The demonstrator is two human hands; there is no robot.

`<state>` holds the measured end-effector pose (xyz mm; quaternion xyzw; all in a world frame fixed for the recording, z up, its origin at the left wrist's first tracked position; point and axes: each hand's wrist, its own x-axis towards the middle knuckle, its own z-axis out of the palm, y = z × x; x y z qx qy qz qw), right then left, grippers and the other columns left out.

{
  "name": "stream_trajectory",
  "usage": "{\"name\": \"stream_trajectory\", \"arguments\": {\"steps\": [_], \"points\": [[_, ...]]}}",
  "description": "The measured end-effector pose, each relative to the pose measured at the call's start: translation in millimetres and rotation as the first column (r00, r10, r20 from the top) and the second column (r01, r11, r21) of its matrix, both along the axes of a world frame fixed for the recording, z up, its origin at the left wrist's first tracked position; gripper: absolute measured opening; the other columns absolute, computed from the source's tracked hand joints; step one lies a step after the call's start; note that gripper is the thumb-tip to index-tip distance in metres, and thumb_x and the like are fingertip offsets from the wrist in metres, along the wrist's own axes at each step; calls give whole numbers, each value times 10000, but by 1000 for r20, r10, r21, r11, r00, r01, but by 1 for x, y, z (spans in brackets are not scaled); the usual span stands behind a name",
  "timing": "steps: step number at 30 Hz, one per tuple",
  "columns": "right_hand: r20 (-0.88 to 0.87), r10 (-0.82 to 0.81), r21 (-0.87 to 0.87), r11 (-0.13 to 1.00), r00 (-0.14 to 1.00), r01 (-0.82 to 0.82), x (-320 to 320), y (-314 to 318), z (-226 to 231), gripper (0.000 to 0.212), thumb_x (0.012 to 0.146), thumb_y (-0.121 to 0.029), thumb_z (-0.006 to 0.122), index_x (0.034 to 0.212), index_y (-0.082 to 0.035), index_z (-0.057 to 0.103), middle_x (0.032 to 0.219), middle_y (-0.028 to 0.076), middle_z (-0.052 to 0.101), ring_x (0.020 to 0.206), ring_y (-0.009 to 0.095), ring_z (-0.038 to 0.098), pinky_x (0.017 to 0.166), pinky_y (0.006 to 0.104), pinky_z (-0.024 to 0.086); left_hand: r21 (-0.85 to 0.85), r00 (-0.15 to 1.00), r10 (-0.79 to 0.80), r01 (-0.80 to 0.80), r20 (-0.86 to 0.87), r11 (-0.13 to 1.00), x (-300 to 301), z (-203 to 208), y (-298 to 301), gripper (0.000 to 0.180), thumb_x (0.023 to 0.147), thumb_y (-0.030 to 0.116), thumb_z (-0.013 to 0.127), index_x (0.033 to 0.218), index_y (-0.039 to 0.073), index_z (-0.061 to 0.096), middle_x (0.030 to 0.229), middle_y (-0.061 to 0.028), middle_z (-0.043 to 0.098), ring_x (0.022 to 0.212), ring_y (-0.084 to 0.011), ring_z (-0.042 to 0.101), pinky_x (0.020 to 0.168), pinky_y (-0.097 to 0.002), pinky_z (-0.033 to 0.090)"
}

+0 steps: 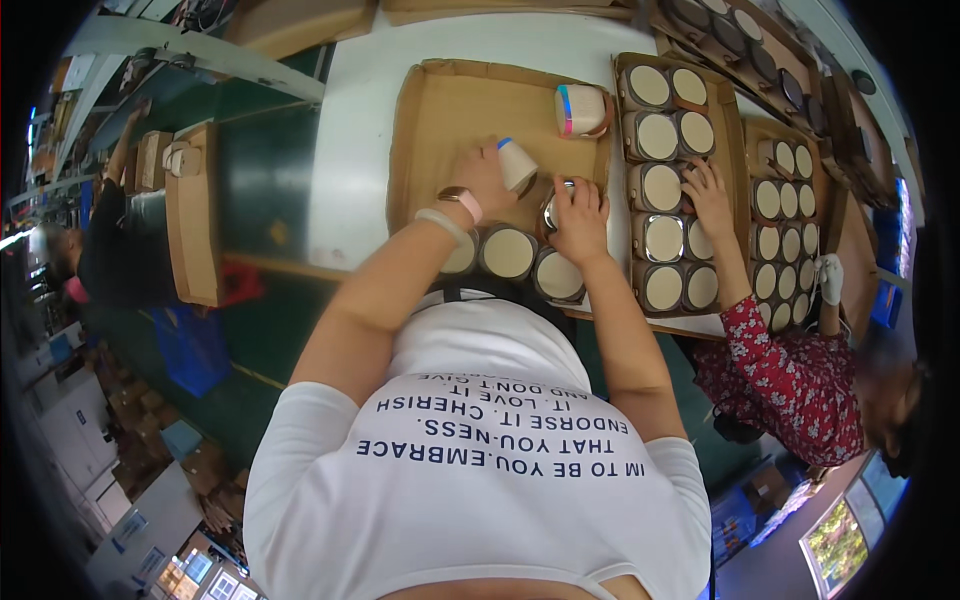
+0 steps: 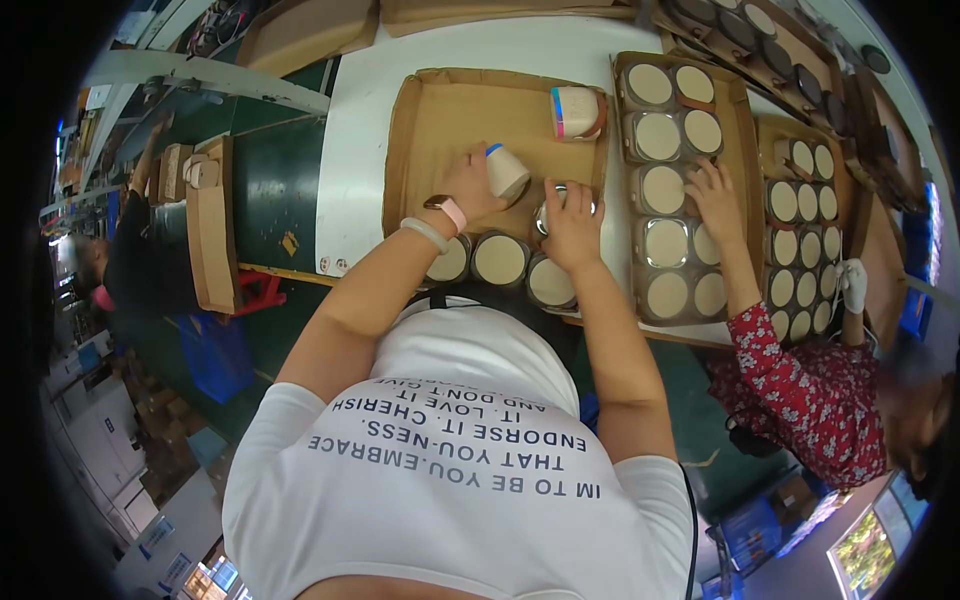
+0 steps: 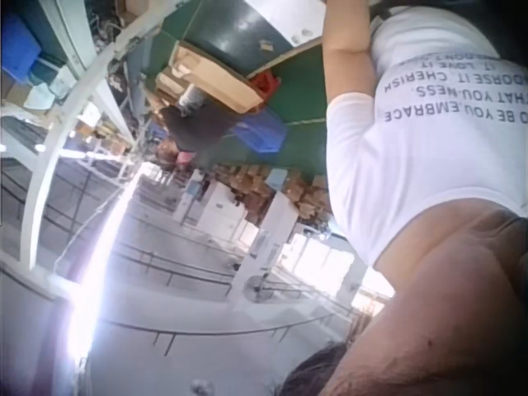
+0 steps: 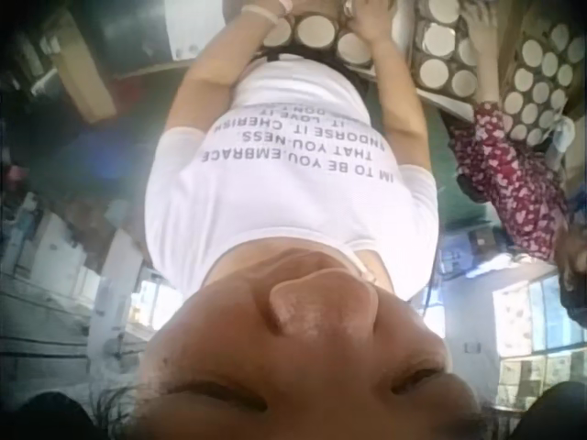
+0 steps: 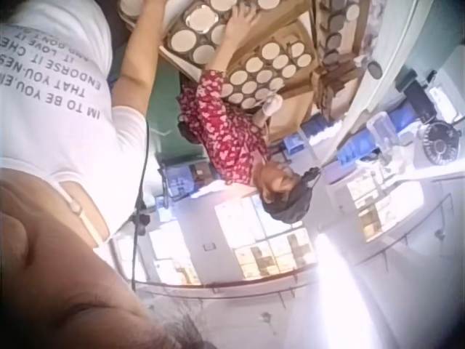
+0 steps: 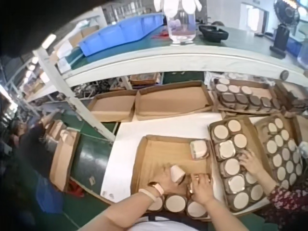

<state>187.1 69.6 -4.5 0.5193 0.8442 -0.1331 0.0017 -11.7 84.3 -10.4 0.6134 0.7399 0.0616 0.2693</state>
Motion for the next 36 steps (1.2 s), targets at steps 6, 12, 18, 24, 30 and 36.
{"name": "stream_trajectory", "arguments": {"steps": [6,12,18,24,30,36], "points": [[-674,-355,-498,866,648,-43,-10,-4,56,944,653,-166,789,1432,-116,257,1372,155,336,1260,343,373,1039,446,323,353,901,-74,-91,427,931,-10,40,-32,872,568,229,804,1287,-16,376,1136,-222,515,1029,-361,536,915,-402,446],[-700,-714,-666,652,1,-361,-38,-6,90,985,644,-251,822,1437,-105,256,1348,95,399,1263,241,398,1026,356,369,657,953,-236,54,192,752,13,130,-91,770,609,228,806,1251,29,432,1190,-204,465,1094,-396,461,973,-463,384],[-756,-653,-520,625,-26,-582,-45,-19,100,1023,580,-246,858,1411,-54,294,1343,94,421,1255,220,422,1048,337,343,118,389,87,-472,917,874,-38,127,-99,619,877,339,612,1352,48,341,1290,-146,438,1148,-315,498,948,-424,443],[-749,-660,-629,674,68,-388,-58,-27,105,724,818,-252,696,1414,-89,318,1353,78,433,1224,201,448,1013,353,382,-368,-424,315,-47,849,929,-40,141,-113,580,911,402,489,1345,41,355,1282,-144,478,1187,-307,491,945,-430,460],[-629,-774,-652,578,-76,-491,-90,-70,116,873,856,-211,620,1475,-162,6,1407,104,344,1239,252,422,1007,403,383,289,355,-115,-489,928,823,-38,111,-125,818,673,-49,721,1320,40,228,1253,-137,405,1168,-224,461,994,-370,413],[-595,-781,-689,618,-190,-378,-107,-72,113,908,807,-131,586,1453,-152,-52,1375,130,367,1240,276,425,1025,425,376,620,841,-118,-286,528,731,-23,123,-126,806,650,-27,712,1318,30,267,1267,-200,385,1241,-299,398,997,-398,393]]}}
